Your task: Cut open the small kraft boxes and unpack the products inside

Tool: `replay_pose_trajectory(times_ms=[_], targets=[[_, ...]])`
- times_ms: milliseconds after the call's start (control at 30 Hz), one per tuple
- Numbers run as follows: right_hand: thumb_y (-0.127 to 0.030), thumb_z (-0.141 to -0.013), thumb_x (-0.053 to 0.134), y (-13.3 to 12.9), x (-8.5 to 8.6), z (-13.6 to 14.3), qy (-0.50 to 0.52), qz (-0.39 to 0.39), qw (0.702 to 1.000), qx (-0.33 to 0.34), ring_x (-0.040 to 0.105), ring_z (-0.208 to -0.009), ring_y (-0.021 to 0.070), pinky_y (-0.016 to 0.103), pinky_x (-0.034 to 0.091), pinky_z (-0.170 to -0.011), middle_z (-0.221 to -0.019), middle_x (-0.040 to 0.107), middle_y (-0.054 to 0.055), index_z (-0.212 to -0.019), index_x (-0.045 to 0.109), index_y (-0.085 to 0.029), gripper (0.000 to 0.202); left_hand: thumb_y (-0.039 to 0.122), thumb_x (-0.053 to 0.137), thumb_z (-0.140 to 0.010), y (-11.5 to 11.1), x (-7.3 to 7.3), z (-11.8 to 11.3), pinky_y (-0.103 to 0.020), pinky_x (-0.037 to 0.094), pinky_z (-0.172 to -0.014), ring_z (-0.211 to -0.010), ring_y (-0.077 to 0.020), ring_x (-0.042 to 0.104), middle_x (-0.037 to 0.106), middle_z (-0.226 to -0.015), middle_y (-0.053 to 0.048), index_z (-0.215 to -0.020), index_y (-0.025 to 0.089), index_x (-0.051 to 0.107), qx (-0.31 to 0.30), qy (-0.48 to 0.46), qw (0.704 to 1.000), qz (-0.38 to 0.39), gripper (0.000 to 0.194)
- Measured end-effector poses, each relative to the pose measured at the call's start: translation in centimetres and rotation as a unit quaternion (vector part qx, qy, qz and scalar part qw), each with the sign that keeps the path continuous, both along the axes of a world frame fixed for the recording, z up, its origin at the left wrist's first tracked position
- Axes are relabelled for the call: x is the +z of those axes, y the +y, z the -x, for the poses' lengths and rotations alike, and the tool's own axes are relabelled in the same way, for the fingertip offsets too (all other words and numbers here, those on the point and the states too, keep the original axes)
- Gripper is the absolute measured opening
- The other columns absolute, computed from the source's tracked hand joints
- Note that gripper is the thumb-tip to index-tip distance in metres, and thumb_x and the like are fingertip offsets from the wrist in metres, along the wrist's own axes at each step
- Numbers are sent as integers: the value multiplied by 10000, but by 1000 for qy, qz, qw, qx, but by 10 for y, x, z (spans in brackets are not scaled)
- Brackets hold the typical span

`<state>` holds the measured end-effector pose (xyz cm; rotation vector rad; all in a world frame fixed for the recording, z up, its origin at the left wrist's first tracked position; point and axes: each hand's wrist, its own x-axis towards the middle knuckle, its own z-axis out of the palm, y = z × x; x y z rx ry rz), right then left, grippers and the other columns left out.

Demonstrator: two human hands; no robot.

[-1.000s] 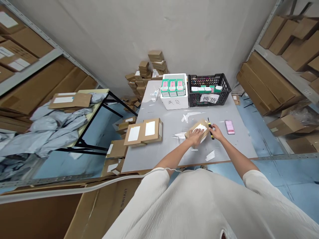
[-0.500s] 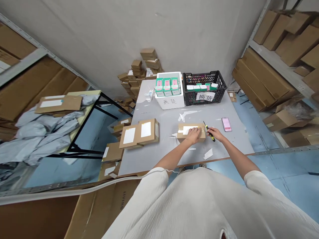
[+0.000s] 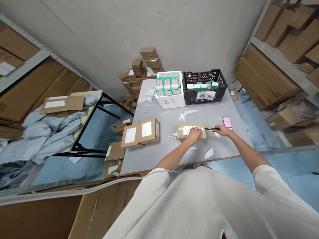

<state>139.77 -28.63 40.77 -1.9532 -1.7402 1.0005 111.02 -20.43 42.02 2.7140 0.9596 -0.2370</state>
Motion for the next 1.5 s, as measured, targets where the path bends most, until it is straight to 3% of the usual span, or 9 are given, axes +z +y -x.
replay_pose_trajectory(times_ms=[300,467,600,767,967,1100,1267,1400,1500], targets=[[-363,-881,763,25,-4,16,-28,-13,999,20,715,-964,295,370,516,-899,-988,820,50,-1005,844,-311,157,239,832,-839,-3,-4,5,-494,317,-1280,-1348,-332,605,548,-1452,-146,-1427,230,528,8,-17,1000,8,662],[-457,-881,763,17,9,15,49,87,995,25,658,-735,227,324,494,-691,-779,757,39,-875,799,-262,199,253,839,-836,-3,-4,7,-500,334,-1272,-1360,-337,597,559,-1434,-136,-1392,244,541,6,-24,1000,12,631],[-541,-795,847,3,10,6,131,153,979,-5,593,-606,179,296,456,-575,-673,697,28,-809,753,-235,320,259,847,-830,-3,-5,8,-509,328,-1276,-1351,-333,607,564,-1438,-144,-1394,239,538,6,-25,1000,13,644],[-545,-761,876,-3,4,7,154,133,978,-45,603,-614,180,288,464,-568,-660,690,22,-838,752,-233,345,276,842,-836,-4,-6,8,-556,274,-1308,-1353,-342,612,582,-1440,-146,-1426,249,529,3,-25,1000,4,668],[-577,-795,813,-1,7,25,146,127,981,-19,548,-579,150,266,411,-521,-704,710,7,-800,740,-242,342,259,835,-843,-6,-4,8,-546,233,-1327,-1361,-341,612,579,-1454,-149,-1430,245,528,13,-17,1000,9,663],[-544,-759,866,-9,9,17,173,167,971,0,596,-606,168,273,437,-539,-708,726,24,-819,772,-238,326,241,827,-850,-6,-4,7,-545,235,-1324,-1373,-339,602,572,-1455,-150,-1442,252,511,16,-25,999,14,671],[-545,-779,883,-20,0,11,215,144,963,-75,693,-665,208,289,532,-597,-718,742,36,-850,747,-224,356,234,819,-846,-2,-7,7,-538,264,-1313,-1374,-343,601,566,-1456,-150,-1472,258,502,13,-25,999,16,702],[-604,-801,870,-22,-4,14,259,138,951,-102,730,-691,217,281,539,-579,-844,801,72,-897,701,-215,434,339,807,-869,0,-9,11,-506,366,-1259,-1394,-369,587,472,-1588,-179,-1636,252,372,24,-55,998,23,886],[-671,-854,803,-25,-2,14,259,108,952,-119,704,-673,192,269,520,-580,-881,806,70,-946,662,-223,479,372,645,-989,5,-9,12,-497,418,-1213,-1395,-355,587,439,-1650,-174,-1696,263,308,45,-89,995,20,791]])
